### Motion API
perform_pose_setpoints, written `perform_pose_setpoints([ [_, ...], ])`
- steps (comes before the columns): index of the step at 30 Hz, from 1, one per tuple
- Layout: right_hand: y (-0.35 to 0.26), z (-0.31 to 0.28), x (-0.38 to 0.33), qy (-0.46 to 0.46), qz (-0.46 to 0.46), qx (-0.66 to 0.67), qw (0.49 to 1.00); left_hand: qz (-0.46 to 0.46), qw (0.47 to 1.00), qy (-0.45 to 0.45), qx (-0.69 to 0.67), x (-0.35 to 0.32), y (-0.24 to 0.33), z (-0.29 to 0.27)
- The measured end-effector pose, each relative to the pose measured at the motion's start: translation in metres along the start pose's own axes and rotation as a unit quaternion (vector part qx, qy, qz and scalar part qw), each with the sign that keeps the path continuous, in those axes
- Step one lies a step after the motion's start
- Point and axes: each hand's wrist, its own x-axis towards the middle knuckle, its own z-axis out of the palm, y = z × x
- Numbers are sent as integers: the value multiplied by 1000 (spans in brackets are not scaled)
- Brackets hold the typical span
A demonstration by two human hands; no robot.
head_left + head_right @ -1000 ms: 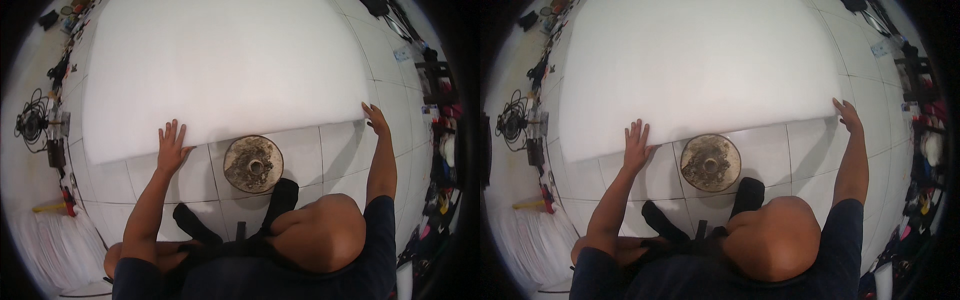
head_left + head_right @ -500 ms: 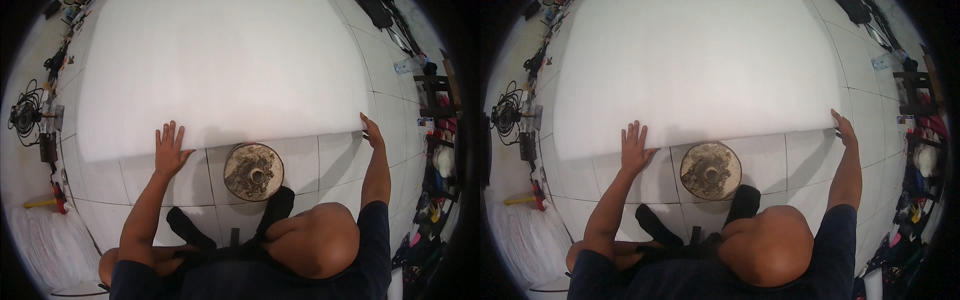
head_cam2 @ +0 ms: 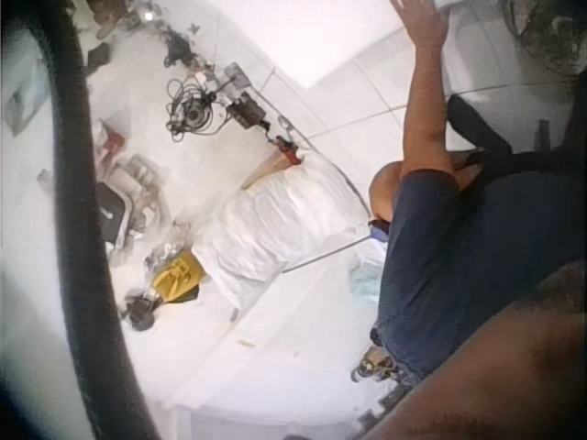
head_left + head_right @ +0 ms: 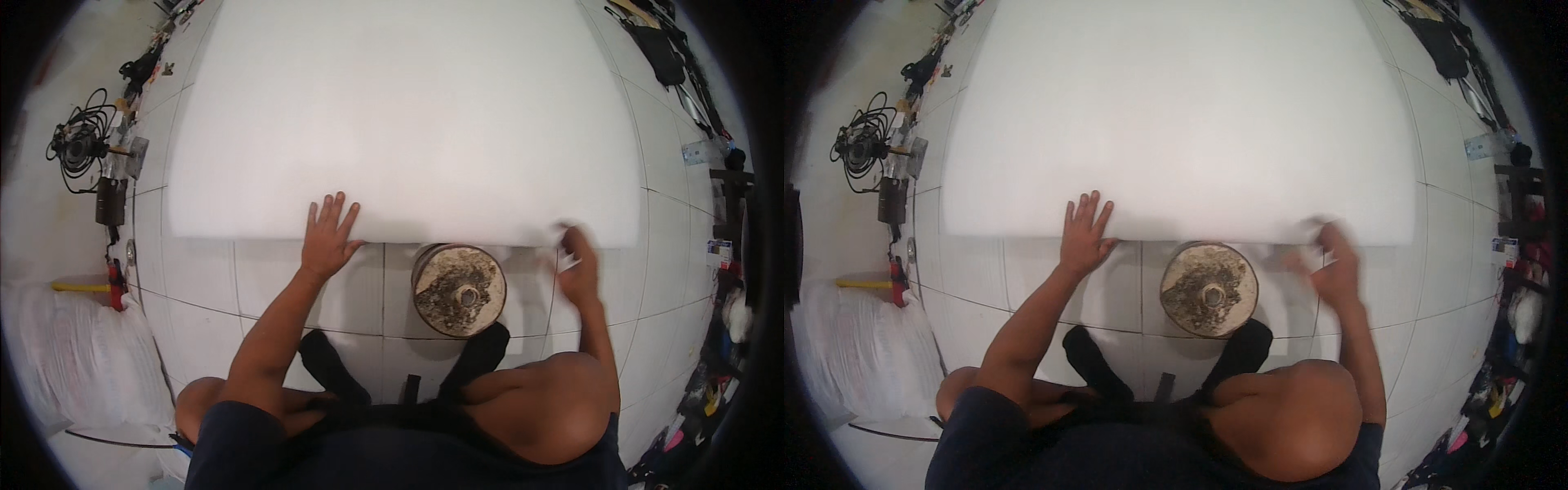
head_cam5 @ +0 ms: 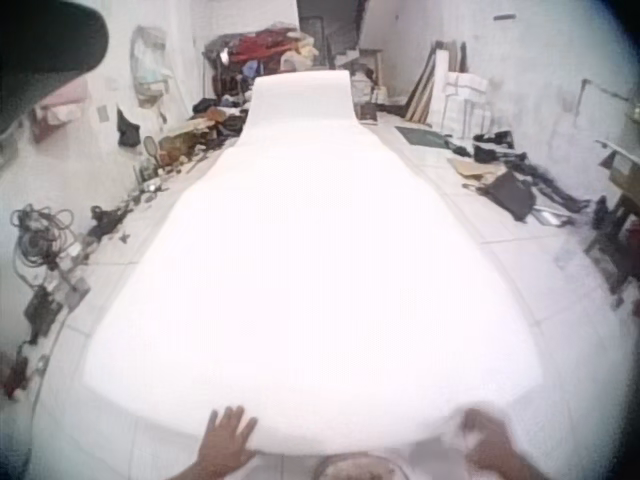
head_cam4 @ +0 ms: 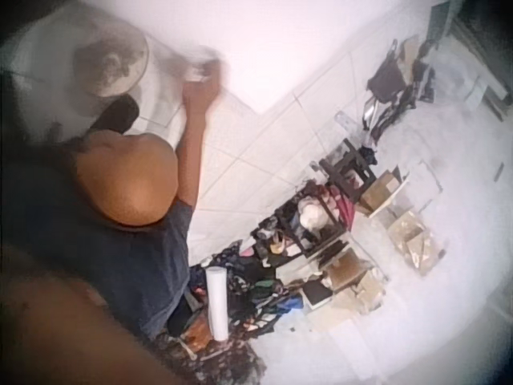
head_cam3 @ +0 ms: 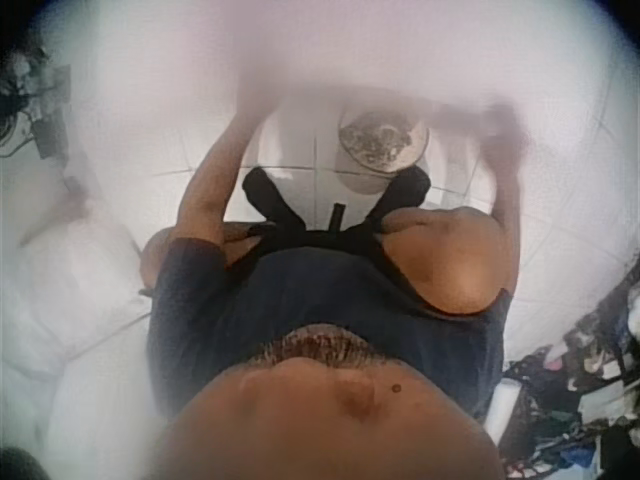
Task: The person cuts a large white foam sheet into smaller rectangular pieces using scissors. They repeatedly position the sheet, cut along straight lines, and fold the cut sections to stack them.
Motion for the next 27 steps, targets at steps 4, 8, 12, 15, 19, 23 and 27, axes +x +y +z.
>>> perform_pose_setpoints([
  [4, -82, 42, -6, -117, -326, -42, 937, 11, 999, 16, -28, 9, 10, 4],
  [8, -75, 63, -6, -84, -412, -61, 905, -2, 1000, -15, -19, 12, 14, -3],
  [12, -84, 66, -10, -76, -427, -36, 900, -1, 999, -11, -43, 8, 14, -5],
  [15, -101, 58, -14, -93, -436, -23, 895, -4, 999, -4, -40, 8, 11, -3],
  [19, -127, 29, 0, -74, -395, -23, 915, 9, 998, 22, -52, 9, 10, -1],
  [23, -153, 7, 30, -23, -388, -36, 921, -4, 999, 1, -44, 10, 10, -6],
  [27, -163, 6, 71, 44, -403, -79, 911, 5, 999, 3, -48, 13, 9, -3],
])
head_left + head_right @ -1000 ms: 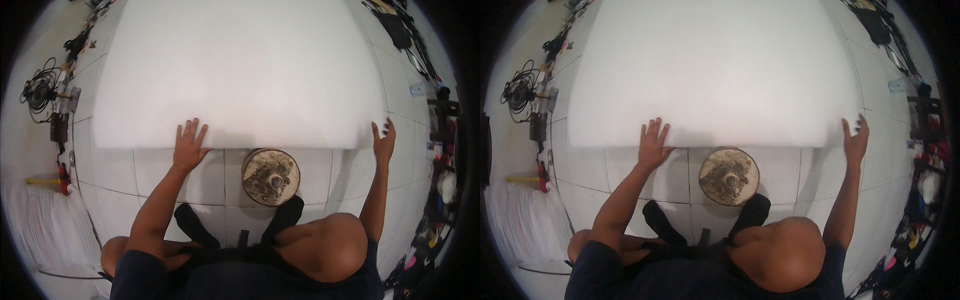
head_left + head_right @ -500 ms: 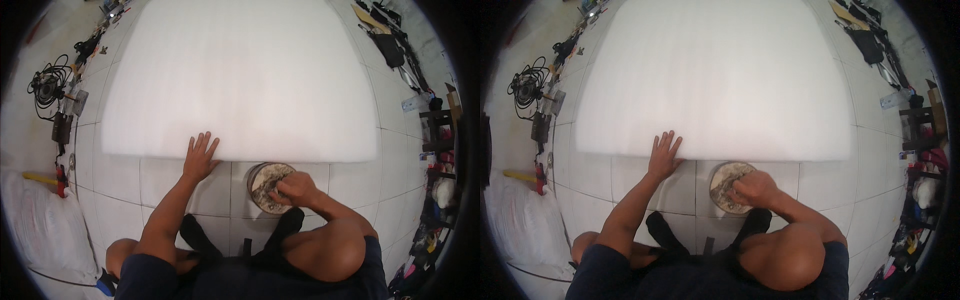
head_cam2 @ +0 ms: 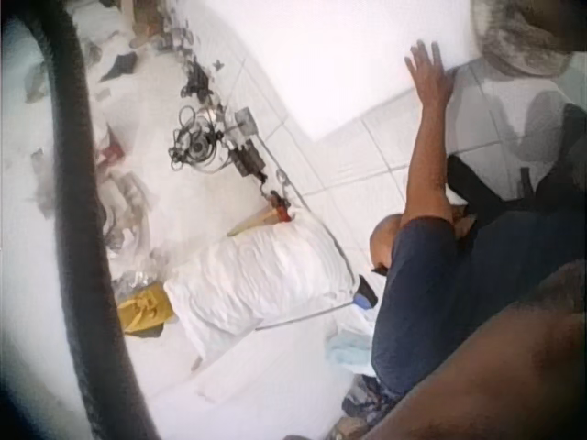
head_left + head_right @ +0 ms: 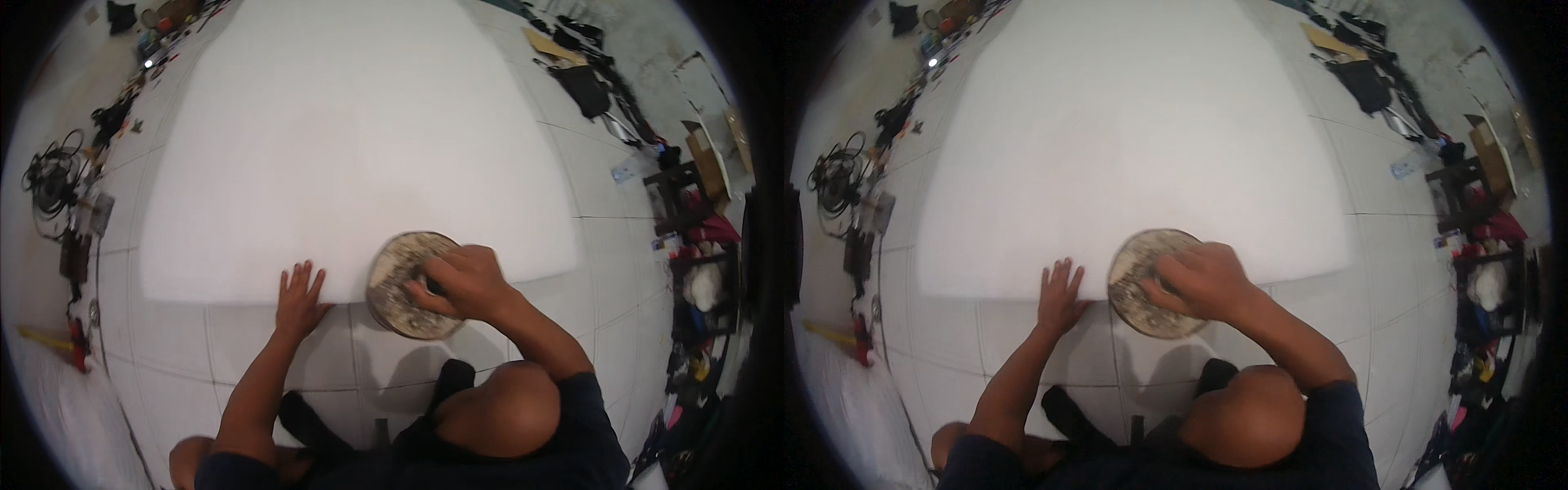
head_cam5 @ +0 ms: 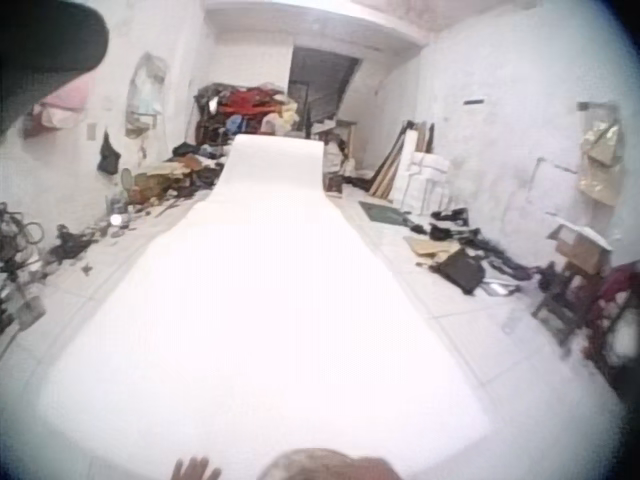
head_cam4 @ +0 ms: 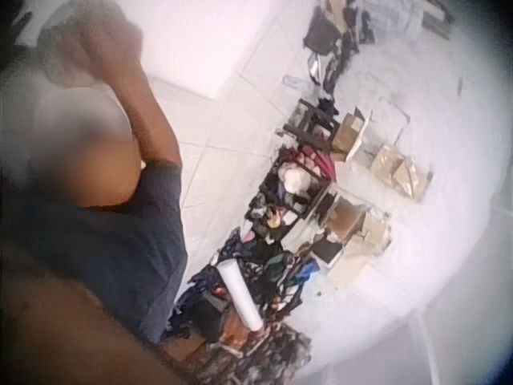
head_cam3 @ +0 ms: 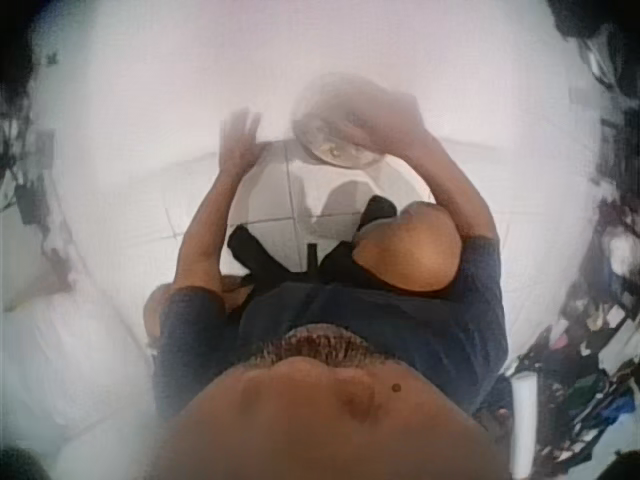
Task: The person cuts a large white foam sheet into smaller rectangular pieces using scissors. They repeatedly position the sheet, cut along straight lines, and fold the cut sections to stack them.
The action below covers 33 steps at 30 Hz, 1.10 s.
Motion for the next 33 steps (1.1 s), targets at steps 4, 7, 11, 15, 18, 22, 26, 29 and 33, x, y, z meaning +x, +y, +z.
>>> perform_pose_setpoints([
  [4, 35, 26, 30, 36, -18, -31, 999, 4, 1000, 3, 17, -2, -3, 10],
  [7, 56, 45, 36, 9, 22, -31, 999, -5, 999, -37, 24, -3, 0, 6],
  [11, 54, 53, 58, -70, 116, -11, 991, -30, 995, -99, -8, -2, -3, -27],
  [15, 42, 12, 51, -278, 261, -9, 924, -72, 970, -224, -64, 15, 40, -75],
  [18, 0, -69, 81, -384, 345, 65, 854, -156, 940, -239, -186, 8, 54, -138],
  [22, -64, -157, -7, -263, 540, 96, 794, -190, 906, -209, -316, -25, 92, -304],
  [26, -182, -303, -173, -293, 707, 86, 638, -63, 925, -260, -271, -104, 88, -382],
  [29, -243, -374, -237, -355, 750, 53, 555, -61, 934, -326, -131, -156, 44, -442],
  [33, -295, -450, -300, -243, 821, 101, 507, -174, 942, -279, -64, -197, 8, -492],
])
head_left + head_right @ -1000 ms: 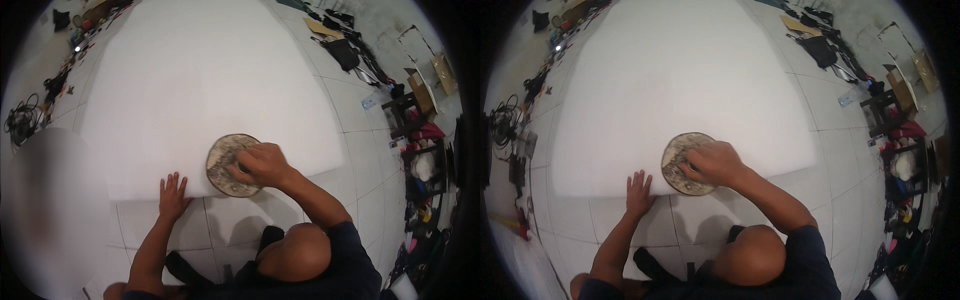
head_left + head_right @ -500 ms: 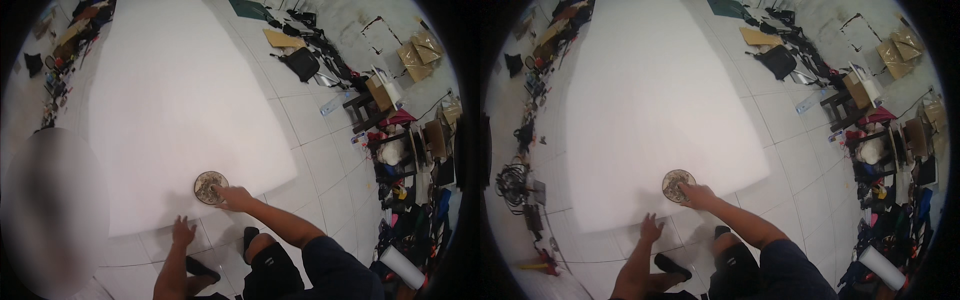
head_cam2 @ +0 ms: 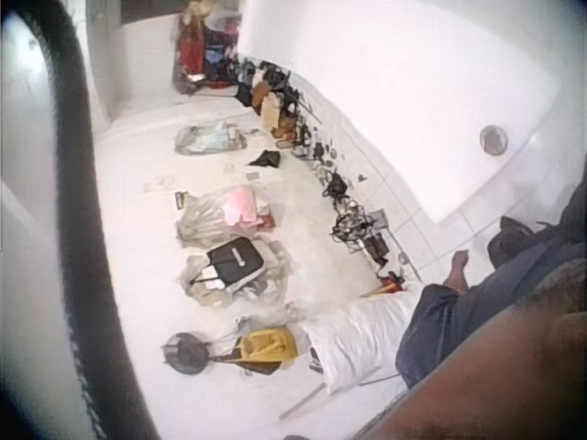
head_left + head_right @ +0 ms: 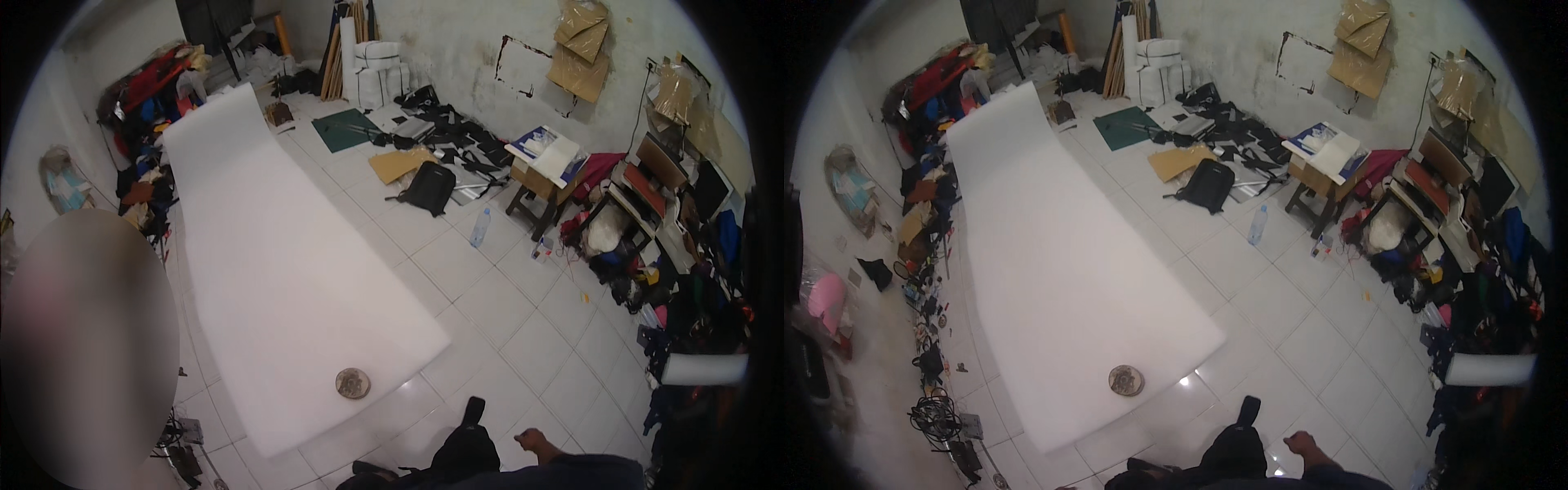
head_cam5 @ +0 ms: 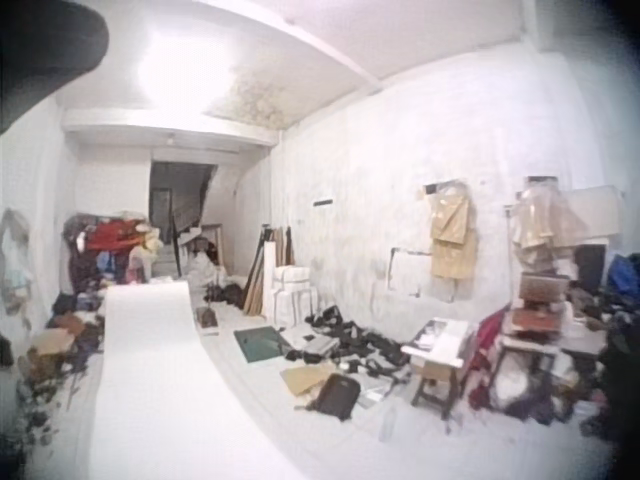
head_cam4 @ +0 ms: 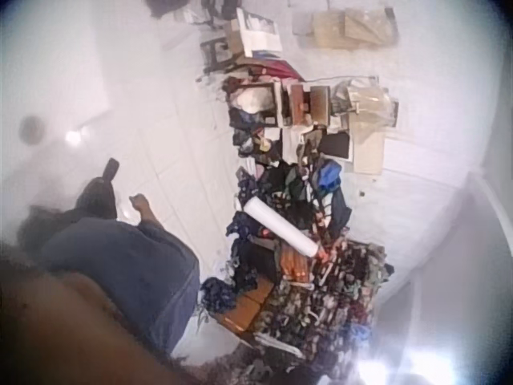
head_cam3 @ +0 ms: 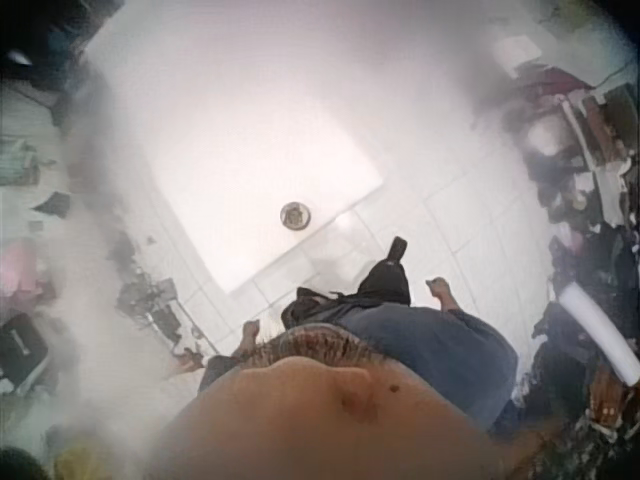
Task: The person cuts a large white foam sheet into smaller rectangular pieces using scissors. They repeatedly position the sheet, cut along straight lines, and fold the cut sections to stack them.
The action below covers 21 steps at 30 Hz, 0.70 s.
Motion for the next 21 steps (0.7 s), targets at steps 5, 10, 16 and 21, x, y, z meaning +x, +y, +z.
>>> perform_pose_setpoints([
  [5, 77, -28, 16, 52, 19, 164, 985, -242, 949, 34, -202, 30, 56, -32],
  [10, 132, -120, 37, 104, -38, 32, 993, 25, 992, -9, -122, 79, 351, -77],
  [16, 63, -281, 139, 158, -89, 59, 982, 13, 977, -8, -215, 94, 538, -94],
  [21, -64, -385, 189, 128, -140, 151, 970, -147, 975, -64, -156, 146, 513, -62],
])
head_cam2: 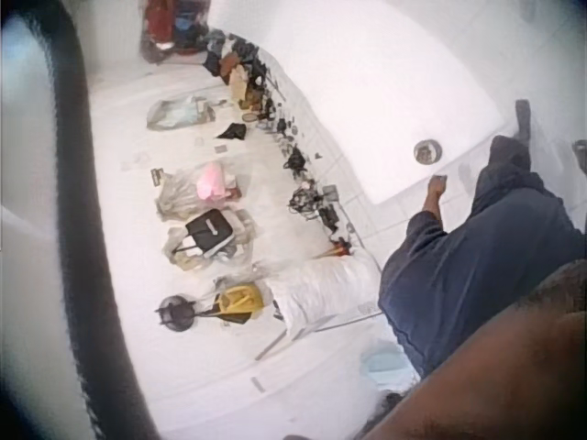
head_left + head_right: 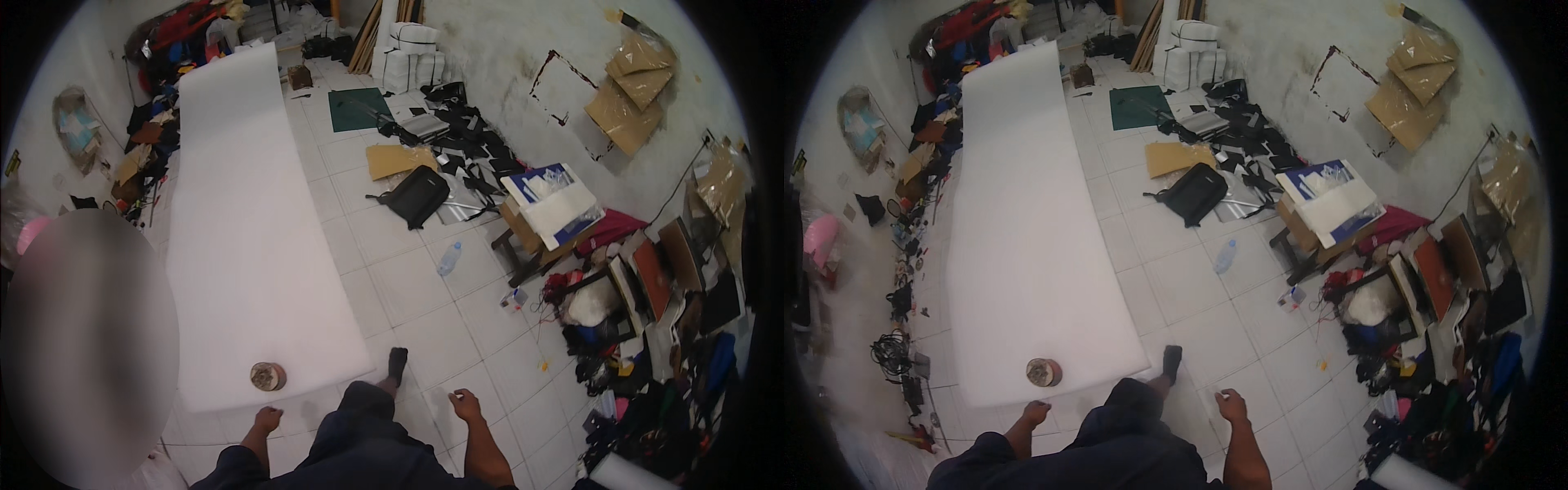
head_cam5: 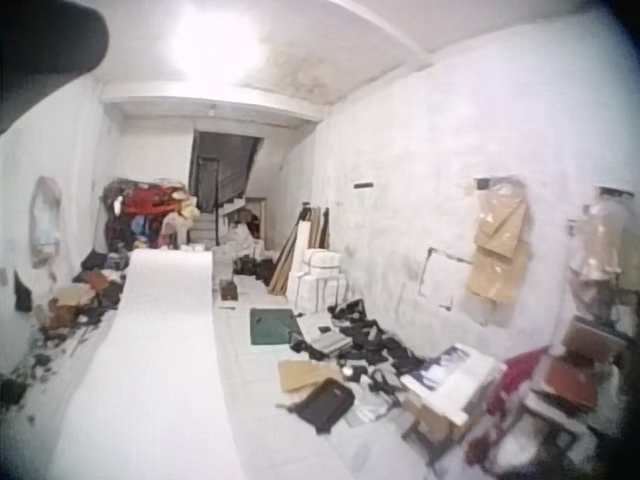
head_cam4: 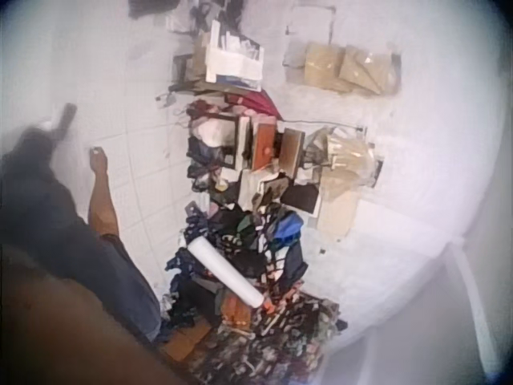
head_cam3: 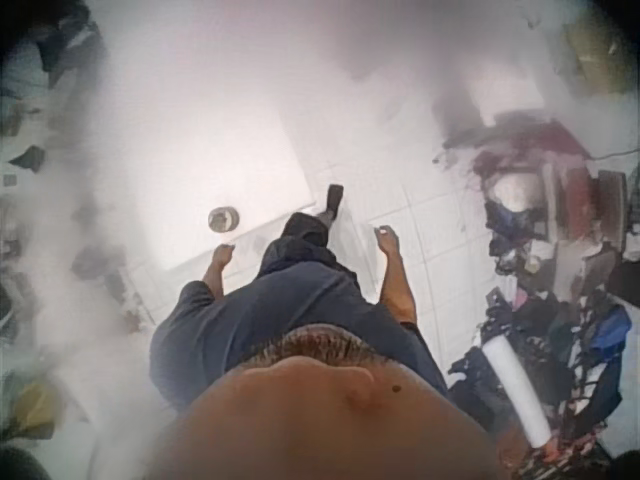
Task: The person cuts a large white foam sheet into smaller rectangular pieces using scissors. They repeatedly position the sheet, cut along straight lines, and fold the cut sections to stack them.
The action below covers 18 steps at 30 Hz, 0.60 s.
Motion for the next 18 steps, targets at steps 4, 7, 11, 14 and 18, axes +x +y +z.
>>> perform_pose_setpoints([
  [4, -24, -35, 86, -2, -7, 11, 1000, -95, 991, -42, 79, 46, 33, 16],
  [7, 12, -62, 137, -18, 54, 75, 996, -32, 980, -164, 107, 100, 122, 12],
  [11, -16, -91, 179, 16, 166, 141, 976, 152, 987, 0, 48, 166, 289, -57],
  [14, 25, -120, 204, -57, 121, 60, 989, 192, 964, 37, -180, 188, 474, -118],
  [18, 10, -113, 305, -60, 228, -205, 950, 218, 944, 81, -232, 244, 598, -175],
])
